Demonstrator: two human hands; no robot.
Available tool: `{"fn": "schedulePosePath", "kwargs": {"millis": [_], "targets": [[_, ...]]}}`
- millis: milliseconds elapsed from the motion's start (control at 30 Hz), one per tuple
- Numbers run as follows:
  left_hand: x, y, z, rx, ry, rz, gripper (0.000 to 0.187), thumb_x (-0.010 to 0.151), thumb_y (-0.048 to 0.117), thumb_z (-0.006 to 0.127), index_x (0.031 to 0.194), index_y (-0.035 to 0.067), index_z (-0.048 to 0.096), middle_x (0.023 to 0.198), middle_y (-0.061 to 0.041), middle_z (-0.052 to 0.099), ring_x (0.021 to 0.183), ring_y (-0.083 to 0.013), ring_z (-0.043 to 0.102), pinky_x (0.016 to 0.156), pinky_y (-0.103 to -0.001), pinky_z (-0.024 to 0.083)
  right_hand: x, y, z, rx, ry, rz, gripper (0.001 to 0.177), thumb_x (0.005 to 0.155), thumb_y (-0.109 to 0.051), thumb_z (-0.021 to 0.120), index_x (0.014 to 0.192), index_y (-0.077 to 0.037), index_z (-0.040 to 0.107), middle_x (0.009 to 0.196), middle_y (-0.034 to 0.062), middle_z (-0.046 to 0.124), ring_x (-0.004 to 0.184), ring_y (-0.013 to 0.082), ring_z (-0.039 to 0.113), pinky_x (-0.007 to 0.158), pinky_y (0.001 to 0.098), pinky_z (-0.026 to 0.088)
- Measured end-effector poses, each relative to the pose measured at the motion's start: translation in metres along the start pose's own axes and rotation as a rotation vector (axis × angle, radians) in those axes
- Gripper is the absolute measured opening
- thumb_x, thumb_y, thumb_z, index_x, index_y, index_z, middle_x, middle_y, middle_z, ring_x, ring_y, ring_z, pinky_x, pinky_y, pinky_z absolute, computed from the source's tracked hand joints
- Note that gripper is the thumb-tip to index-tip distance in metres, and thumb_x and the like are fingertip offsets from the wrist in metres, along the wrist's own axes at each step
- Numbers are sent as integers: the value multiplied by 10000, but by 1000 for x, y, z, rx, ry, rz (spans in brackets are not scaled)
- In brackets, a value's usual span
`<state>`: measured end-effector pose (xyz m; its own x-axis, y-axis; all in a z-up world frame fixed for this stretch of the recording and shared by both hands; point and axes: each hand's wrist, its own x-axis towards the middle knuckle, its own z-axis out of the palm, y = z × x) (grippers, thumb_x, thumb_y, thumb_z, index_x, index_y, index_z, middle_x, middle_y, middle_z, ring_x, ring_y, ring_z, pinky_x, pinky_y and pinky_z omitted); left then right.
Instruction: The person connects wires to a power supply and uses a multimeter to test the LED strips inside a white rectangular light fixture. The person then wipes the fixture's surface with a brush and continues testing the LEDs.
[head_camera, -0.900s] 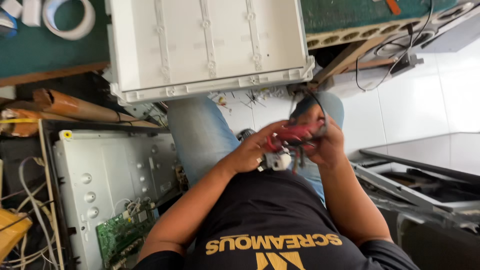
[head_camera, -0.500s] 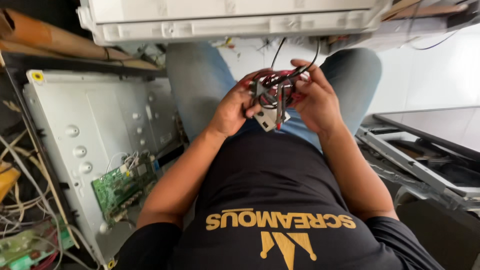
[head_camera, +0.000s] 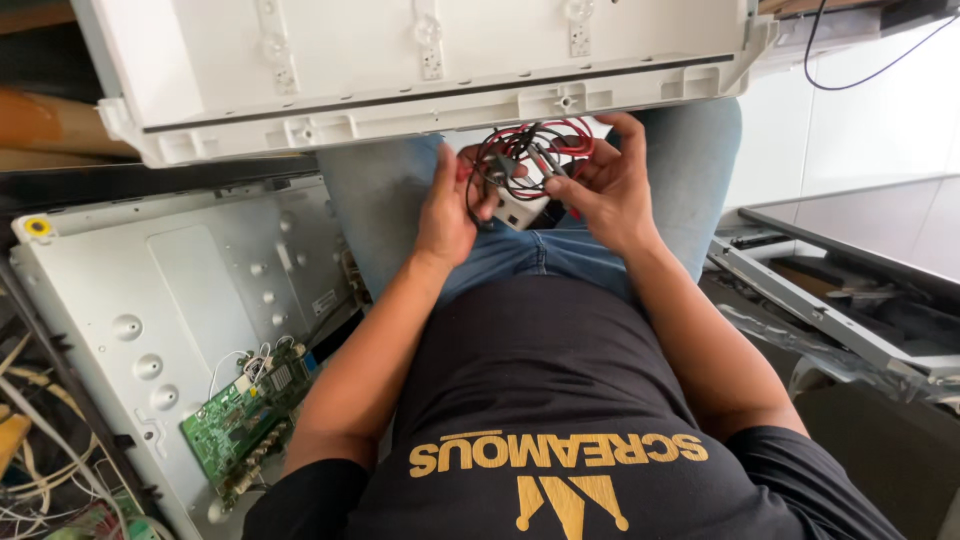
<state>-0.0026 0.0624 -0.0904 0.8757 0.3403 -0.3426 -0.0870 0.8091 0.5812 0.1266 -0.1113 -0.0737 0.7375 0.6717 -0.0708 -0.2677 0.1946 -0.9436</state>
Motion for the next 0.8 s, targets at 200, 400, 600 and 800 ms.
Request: {"fn": "schedulePosePath", "kwargs": {"millis": [200, 400, 600, 800], "targets": [[29, -30, -39, 423, 12, 225, 315, 1023, 181, 703, 1305, 40, 707, 870, -124, 657, 583, -190, 572, 543, -274, 440, 4, 54, -17, -193, 50, 112, 585, 859, 55, 930, 1350, 85, 613, 937, 172, 670, 764, 240, 762, 556, 322, 641], [23, -22, -33, 351, 98, 129, 194, 853, 24, 607, 1014, 127, 639, 795, 42, 601, 668, -41, 408, 566, -247, 319, 14, 18, -2, -449, -29, 248, 315, 1015, -92, 779, 1284, -59, 618, 1113, 82, 644, 640, 159, 665, 608, 264, 577], [34, -25, -35, 288, 100, 142, 260, 1020, 137, 710, 1261, 46, 676, 806, -85, 635, 591, -108, 502, 528, -215, 424, 11, 47, -21, -427, -15, -98, 421, 1044, 7, 803, 1423, 44, 624, 753, 186, 665, 640, 221, 700, 561, 316, 523], [29, -9, -10, 568, 101, 114, 428, 810, 154, 977, 1139, 53, 722, 897, -39, 739, 725, -80, 585, 630, -199, 489, 8, 32, -8, -312, 57, -110, 535, 975, -35, 878, 1410, 27, 574, 820, 149, 723, 718, 145, 700, 632, 236, 504]]}}
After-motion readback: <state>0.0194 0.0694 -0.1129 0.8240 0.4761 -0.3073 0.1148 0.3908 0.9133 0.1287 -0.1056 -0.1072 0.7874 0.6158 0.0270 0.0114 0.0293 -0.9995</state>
